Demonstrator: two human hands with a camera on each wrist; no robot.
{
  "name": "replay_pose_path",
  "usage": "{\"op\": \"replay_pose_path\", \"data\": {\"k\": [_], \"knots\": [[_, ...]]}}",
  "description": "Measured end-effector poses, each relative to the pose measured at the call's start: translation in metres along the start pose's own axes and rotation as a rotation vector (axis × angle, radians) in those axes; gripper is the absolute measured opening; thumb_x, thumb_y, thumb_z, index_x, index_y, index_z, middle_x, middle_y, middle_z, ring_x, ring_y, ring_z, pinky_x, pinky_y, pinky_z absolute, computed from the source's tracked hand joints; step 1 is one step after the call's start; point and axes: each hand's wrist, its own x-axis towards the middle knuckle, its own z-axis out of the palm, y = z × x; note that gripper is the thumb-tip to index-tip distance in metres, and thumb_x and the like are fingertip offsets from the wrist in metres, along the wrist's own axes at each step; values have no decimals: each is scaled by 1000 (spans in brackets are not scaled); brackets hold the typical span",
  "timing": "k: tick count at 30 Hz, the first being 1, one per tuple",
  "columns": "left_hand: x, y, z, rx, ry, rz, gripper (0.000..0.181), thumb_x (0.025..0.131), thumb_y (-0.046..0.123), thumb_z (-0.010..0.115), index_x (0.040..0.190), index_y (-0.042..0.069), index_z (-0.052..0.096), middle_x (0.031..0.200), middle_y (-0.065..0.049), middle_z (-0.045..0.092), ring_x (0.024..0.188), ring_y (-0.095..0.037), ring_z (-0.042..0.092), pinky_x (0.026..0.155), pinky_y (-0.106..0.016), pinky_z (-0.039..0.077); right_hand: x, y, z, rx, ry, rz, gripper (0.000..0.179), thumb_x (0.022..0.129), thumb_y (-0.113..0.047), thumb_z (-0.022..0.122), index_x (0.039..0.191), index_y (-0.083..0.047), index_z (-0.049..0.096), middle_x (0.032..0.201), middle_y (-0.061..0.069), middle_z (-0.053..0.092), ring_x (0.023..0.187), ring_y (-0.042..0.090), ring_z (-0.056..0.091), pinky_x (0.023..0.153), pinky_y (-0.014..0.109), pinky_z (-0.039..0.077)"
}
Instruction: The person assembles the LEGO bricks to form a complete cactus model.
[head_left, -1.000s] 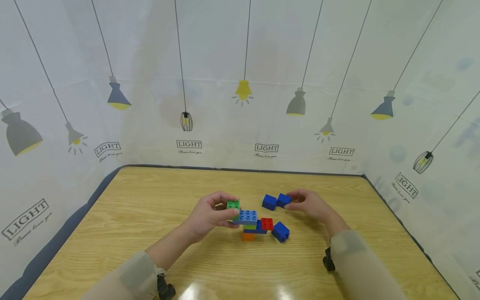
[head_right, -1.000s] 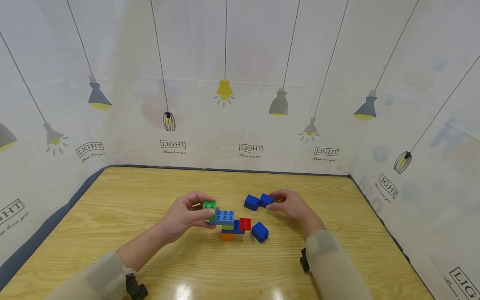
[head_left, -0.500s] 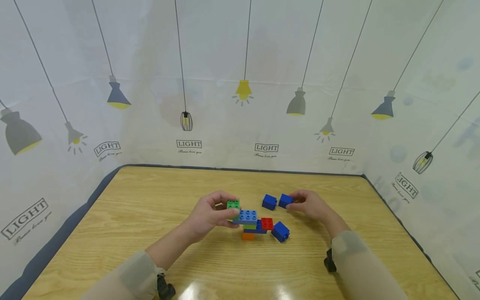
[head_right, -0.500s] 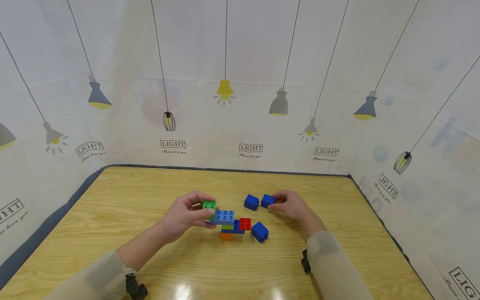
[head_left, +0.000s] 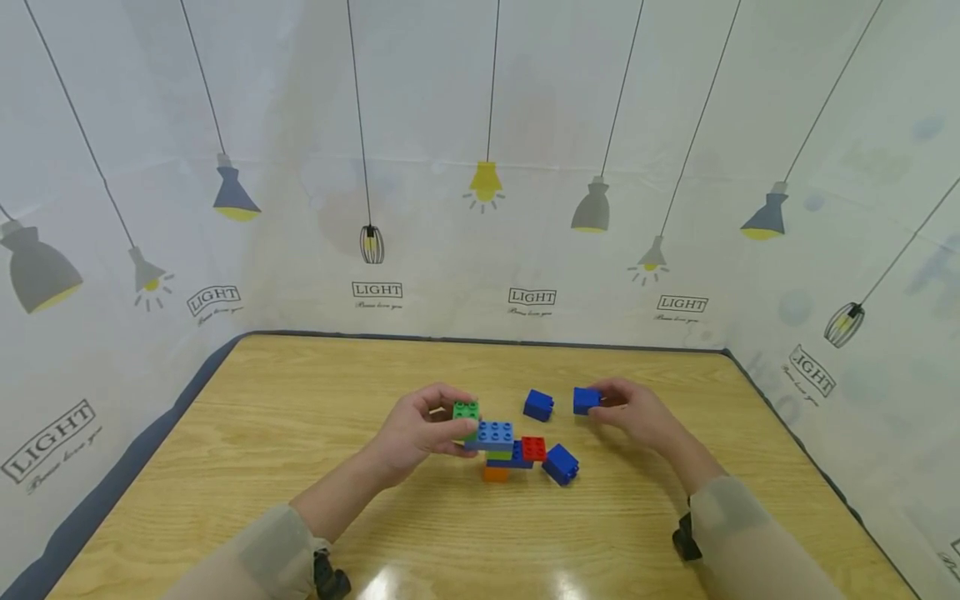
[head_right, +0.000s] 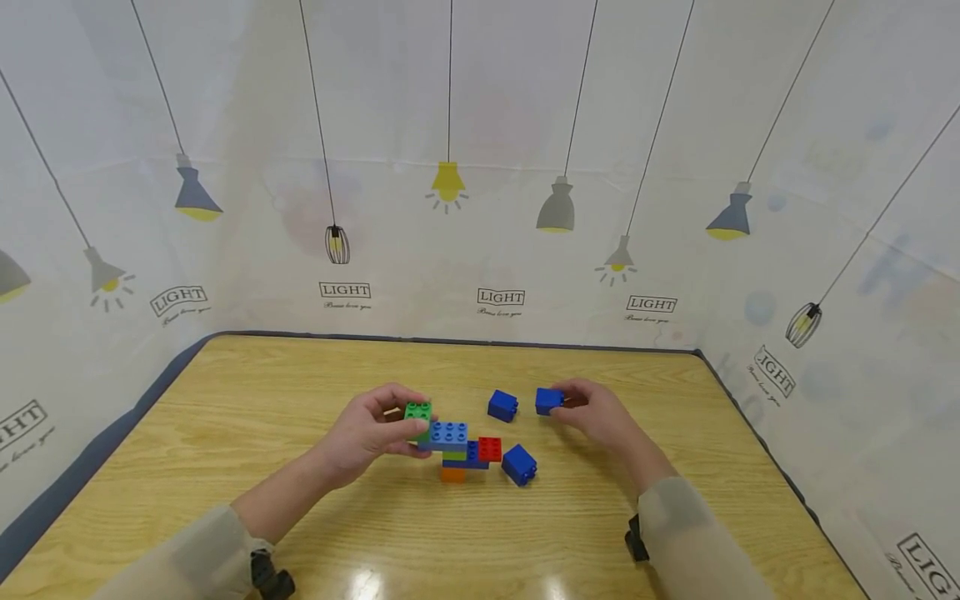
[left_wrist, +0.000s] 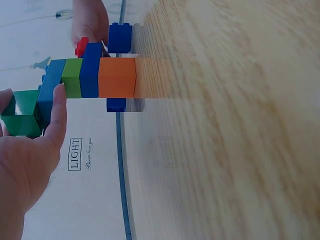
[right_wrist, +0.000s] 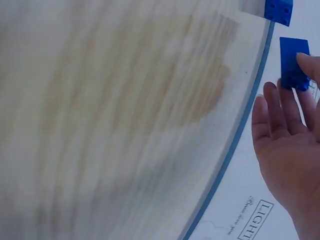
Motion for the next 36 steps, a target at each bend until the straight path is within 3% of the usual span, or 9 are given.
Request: {"op": "replay_pose_path", "data": {"k": [3,6,10,16,20,25,36], "knots": [[0,0,0,1,4,-6,41,102,3,75,140,-7,61,110,-6,59,102,-22,69,92,-55,68,-7,-5,-2,11,18,-42,48,106,-28,75,148,-8,65,143,18,70,131,38,67,104,48,63],[0,-1,-1,2,3,-4,39,102,3,75,139,-5,62,110,-6,60,102,-22,69,93,-56,68,-16,-12,-3,46,28,-85,48,107,-27,74,151,-11,64,148,19,66,134,39,66,106,46,64],[0,-1,-1,6,6,-5,33,102,3,75,134,1,67,110,-6,60,102,-22,69,94,-57,67,-25,-23,-1,121,36,-154,46,106,-22,75,150,-12,66,145,20,63,130,40,69,99,33,66],[1,-1,-2,7,3,-1,37,103,3,74,138,-4,63,110,-7,59,101,-22,68,94,-57,67,-34,-42,6,136,47,-283,45,105,-13,76,149,-12,67,137,17,64,123,34,70,96,19,62],[1,-2,-2,10,3,3,32,102,3,75,134,0,67,111,-7,60,102,-22,69,91,-53,69,-37,-54,12,160,40,-324,48,104,-11,76,150,-8,64,138,17,66,121,29,70,97,20,62],[1,-2,-2,13,0,4,39,102,2,74,138,-8,62,111,-6,60,103,-22,69,92,-55,69,-40,-66,19,248,14,-342,42,102,-8,78,141,-3,63,133,21,70,115,21,73,95,23,64],[1,-2,0,1,7,3,40,103,1,73,140,-8,60,110,-6,60,101,-21,68,92,-56,68,-42,-86,36,297,13,-436,31,99,-6,81,129,-8,74,127,17,72,109,20,77,94,26,66]]}}
